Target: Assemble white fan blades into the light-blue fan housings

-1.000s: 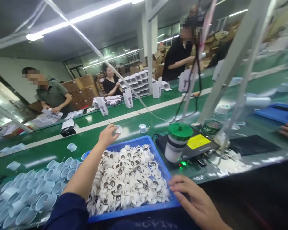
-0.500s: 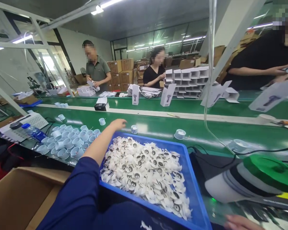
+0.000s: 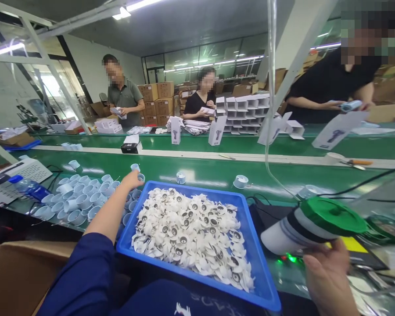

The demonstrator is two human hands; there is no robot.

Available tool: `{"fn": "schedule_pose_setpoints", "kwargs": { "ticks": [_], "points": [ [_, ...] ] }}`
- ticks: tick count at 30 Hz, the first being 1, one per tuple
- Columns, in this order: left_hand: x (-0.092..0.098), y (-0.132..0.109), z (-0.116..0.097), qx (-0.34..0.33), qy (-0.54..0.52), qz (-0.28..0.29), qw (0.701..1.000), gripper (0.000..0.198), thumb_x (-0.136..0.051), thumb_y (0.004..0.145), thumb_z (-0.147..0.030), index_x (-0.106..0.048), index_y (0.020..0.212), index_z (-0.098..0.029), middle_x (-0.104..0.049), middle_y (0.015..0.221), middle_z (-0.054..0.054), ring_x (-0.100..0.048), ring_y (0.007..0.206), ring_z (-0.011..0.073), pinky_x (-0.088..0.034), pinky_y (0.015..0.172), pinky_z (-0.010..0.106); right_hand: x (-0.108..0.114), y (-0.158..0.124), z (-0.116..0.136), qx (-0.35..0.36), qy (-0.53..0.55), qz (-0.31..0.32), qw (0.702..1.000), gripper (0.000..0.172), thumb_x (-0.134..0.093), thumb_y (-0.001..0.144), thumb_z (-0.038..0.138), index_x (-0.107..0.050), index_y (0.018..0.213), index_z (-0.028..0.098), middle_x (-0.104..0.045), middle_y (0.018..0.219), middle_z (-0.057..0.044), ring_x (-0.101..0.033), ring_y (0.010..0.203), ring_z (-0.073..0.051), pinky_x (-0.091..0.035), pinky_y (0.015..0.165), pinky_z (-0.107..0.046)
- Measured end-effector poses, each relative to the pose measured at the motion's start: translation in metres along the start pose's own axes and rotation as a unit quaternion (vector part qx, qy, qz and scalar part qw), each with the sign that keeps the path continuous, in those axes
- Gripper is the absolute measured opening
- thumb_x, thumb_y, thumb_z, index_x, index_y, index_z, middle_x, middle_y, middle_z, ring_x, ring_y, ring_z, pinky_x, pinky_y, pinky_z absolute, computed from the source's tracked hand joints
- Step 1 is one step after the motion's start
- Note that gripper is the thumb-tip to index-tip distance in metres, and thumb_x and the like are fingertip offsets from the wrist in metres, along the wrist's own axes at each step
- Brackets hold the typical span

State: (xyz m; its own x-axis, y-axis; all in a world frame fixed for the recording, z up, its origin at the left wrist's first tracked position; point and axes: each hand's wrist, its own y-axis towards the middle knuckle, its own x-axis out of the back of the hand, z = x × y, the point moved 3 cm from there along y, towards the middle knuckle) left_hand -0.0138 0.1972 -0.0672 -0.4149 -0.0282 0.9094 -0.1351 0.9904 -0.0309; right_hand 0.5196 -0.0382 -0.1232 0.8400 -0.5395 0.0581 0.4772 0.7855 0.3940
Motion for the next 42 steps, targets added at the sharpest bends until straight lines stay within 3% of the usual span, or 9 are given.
{"fn": "schedule_pose_setpoints", "kwargs": {
  "ticks": [5,11,17,21,24,26,29,33,42],
  "points": [
    [0.046,-0.024,0.002,-0.012,-0.18,-0.17,0.969,0.051,-0.065,0.085,-0.054,-0.057,0.118,-0.016,-0.064,0.106,0.007,-0.063,0.09,0.0215,-0.054,0.076,0.037,-0.005,-0.002,0.009,-0.036,0.029,-0.011,0.999,0.051,-0.089,0.067,0.046,-0.058,0.105,0.031,-0.066,0.106,-0.012,-0.068,0.103,-0.033,-0.05,0.101,-0.053],
    [0.055,-0.106,-0.021,-0.116,-0.391,-0.18,0.895,0.082,-0.056,0.06,-0.089,-0.057,0.107,-0.022,-0.061,0.089,0.004,-0.056,0.07,0.0178,-0.046,0.057,0.029,-0.013,0.008,0.024,-0.038,0.125,0.001,0.991,0.063,-0.089,0.059,0.04,-0.059,0.113,0.027,-0.067,0.112,-0.009,-0.072,0.092,-0.03,-0.057,0.089,-0.053],
    [-0.006,-0.182,-0.082,-0.22,-0.546,0.048,0.807,0.079,-0.069,0.062,-0.085,-0.065,0.107,-0.021,-0.072,0.094,0.011,-0.068,0.082,0.0285,-0.055,0.066,0.038,-0.015,0.044,0.075,-0.079,0.281,0.007,0.956,0.054,-0.083,0.057,0.061,-0.07,0.092,0.023,-0.067,0.092,-0.006,-0.068,0.077,-0.025,-0.058,0.074,-0.042],
    [-0.066,-0.221,-0.127,-0.279,-0.54,0.265,0.748,0.064,-0.071,0.079,-0.067,-0.056,0.123,-0.024,-0.072,0.11,0.012,-0.07,0.094,0.0281,-0.056,0.078,0.038,-0.047,0.048,0.12,-0.117,0.451,0.045,0.884,0.059,-0.077,0.059,0.073,-0.07,0.092,0.025,-0.069,0.088,-0.002,-0.065,0.071,-0.018,-0.059,0.066,-0.034],
    [-0.083,-0.244,-0.155,-0.346,-0.445,0.295,0.772,0.078,-0.08,0.073,-0.062,-0.048,0.135,-0.026,-0.069,0.116,0.011,-0.069,0.097,0.0265,-0.054,0.082,0.036,-0.087,0.04,0.148,-0.162,0.5,0.162,0.835,0.059,-0.078,0.061,0.072,-0.068,0.091,0.023,-0.068,0.079,0.001,-0.064,0.063,-0.016,-0.059,0.062,-0.033],
    [-0.079,-0.253,-0.17,-0.384,-0.363,0.247,0.812,0.087,-0.087,0.064,-0.062,-0.052,0.134,-0.026,-0.069,0.119,0.01,-0.068,0.101,0.0283,-0.052,0.087,0.037,-0.108,0.033,0.161,-0.159,0.497,0.206,0.828,0.058,-0.079,0.062,0.072,-0.067,0.091,0.023,-0.068,0.077,0.0,-0.065,0.062,-0.017,-0.059,0.058,-0.032],
    [-0.063,-0.262,-0.185,-0.428,-0.292,0.148,0.842,0.064,-0.086,0.065,-0.062,-0.066,0.11,-0.022,-0.072,0.099,0.005,-0.068,0.085,0.0243,-0.051,0.077,0.034,-0.126,0.023,0.172,-0.127,0.478,0.232,0.838,0.061,-0.081,0.06,0.074,-0.066,0.086,0.022,-0.068,0.073,-0.001,-0.067,0.06,-0.018,-0.058,0.053,-0.031],
    [-0.051,-0.268,-0.194,-0.448,-0.272,0.084,0.847,0.047,-0.08,0.074,-0.06,-0.066,0.092,-0.019,-0.071,0.083,0.002,-0.064,0.069,0.0185,-0.046,0.064,0.029,-0.13,0.013,0.173,-0.097,0.471,0.25,0.84,0.056,-0.081,0.065,0.072,-0.067,0.081,0.02,-0.069,0.075,-0.002,-0.068,0.062,-0.018,-0.059,0.052,-0.029],
    [-0.056,-0.266,-0.196,-0.442,-0.234,0.072,0.863,0.047,-0.074,0.078,-0.064,-0.062,0.081,-0.019,-0.067,0.074,0.002,-0.061,0.065,0.0183,-0.045,0.062,0.03,-0.125,0.011,0.166,-0.087,0.446,0.253,0.854,0.052,-0.081,0.069,0.067,-0.066,0.084,0.019,-0.068,0.078,-0.002,-0.068,0.063,-0.018,-0.058,0.053,-0.029]
  ]
}}
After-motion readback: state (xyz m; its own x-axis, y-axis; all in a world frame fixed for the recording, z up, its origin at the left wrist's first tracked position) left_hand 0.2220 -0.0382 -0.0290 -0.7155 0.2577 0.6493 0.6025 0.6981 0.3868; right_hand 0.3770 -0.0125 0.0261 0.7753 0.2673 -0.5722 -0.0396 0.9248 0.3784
